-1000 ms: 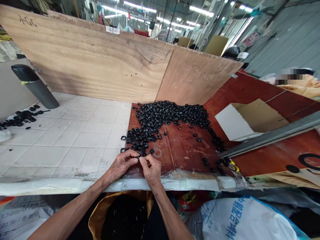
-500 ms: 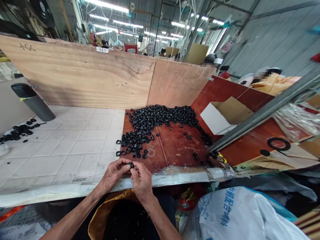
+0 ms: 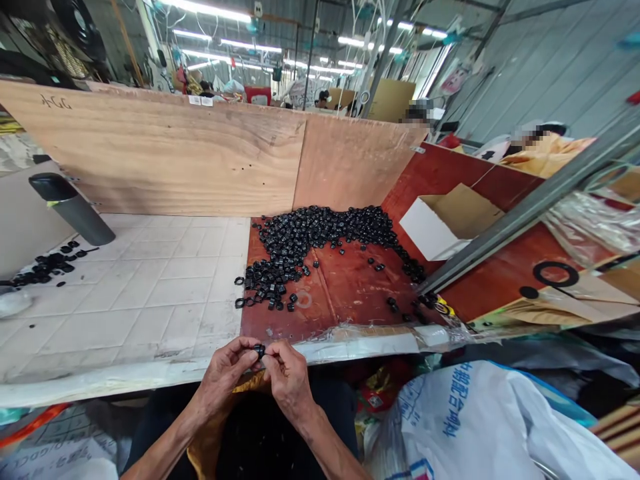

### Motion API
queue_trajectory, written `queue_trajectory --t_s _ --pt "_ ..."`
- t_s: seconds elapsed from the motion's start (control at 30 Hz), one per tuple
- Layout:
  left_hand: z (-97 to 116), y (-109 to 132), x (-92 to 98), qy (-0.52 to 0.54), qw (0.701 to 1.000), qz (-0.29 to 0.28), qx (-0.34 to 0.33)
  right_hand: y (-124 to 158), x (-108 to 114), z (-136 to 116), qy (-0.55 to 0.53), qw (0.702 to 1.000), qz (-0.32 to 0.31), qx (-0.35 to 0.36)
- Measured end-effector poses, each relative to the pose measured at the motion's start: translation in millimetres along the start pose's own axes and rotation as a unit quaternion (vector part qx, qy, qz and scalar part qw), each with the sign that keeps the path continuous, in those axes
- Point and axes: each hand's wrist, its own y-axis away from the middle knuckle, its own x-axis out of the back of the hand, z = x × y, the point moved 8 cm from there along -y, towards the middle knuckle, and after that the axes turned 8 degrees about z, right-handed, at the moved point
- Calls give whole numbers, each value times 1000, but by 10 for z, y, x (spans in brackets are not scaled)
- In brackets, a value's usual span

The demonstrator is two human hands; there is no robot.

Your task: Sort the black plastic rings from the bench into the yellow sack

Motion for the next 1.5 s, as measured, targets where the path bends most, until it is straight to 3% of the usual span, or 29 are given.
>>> queue_trajectory --t_s 0.17,0.27,0.33,0.47,0.53,0.6,0.67,0.7,0.77,0.8,0.83,0.9,0.97,1.03,1.13,1.23,1.33,1.43,1.5 --pt "-72 120 -99 -19 999 -25 14 84 35 -69 -1 1000 -4 -1" --pt "23 181 -93 -128 988 3 -83 158 41 -7 7 998 21 -66" --pt "110 250 -126 -234 951 -3 -201 230 9 114 -30 987 31 -153" --pt "151 433 -210 -374 841 -76 -384 425 -103 353 -137 937 10 -322" --pt "194 497 -238 -410 800 -129 -418 525 -121 431 -169 905 -16 -390" --pt "243 506 -303 -433 782 -220 -389 584 -112 469 -142 889 -75 -429" --pt "316 414 -366 -435 794 -286 -313 468 -9 452 -33 917 -117 -380" --pt "380 298 -380 -432 812 -275 -280 312 90 405 39 943 -103 -313" --pt "544 -55 -362 -435 848 -163 -254 -85 322 207 170 976 -5 -134" --pt "621 -249 -338 -443 853 -83 -264 -263 420 98 214 974 56 -51" --pt "675 -425 -329 -458 843 -13 -283 -417 473 33 246 964 97 10" --pt "662 -731 -381 -500 806 49 -314 -684 459 30 290 946 117 80" --pt "573 -955 -407 -533 779 56 -325 -880 370 135 323 935 94 110" --pt "505 -1049 -329 -537 777 59 -323 -980 288 272 343 930 68 119" --pt "472 -998 -63 -492 813 81 -301 -990 263 412 342 930 65 120" --pt "409 -921 230 -400 882 110 -221 -943 313 442 315 937 82 125" --pt "300 -907 372 -293 939 120 -135 -917 343 441 287 947 77 121" --pt "241 -920 389 -273 950 115 -101 -897 345 426 284 948 76 123" --pt "298 -897 403 -298 936 131 -138 -875 331 403 292 944 79 136"
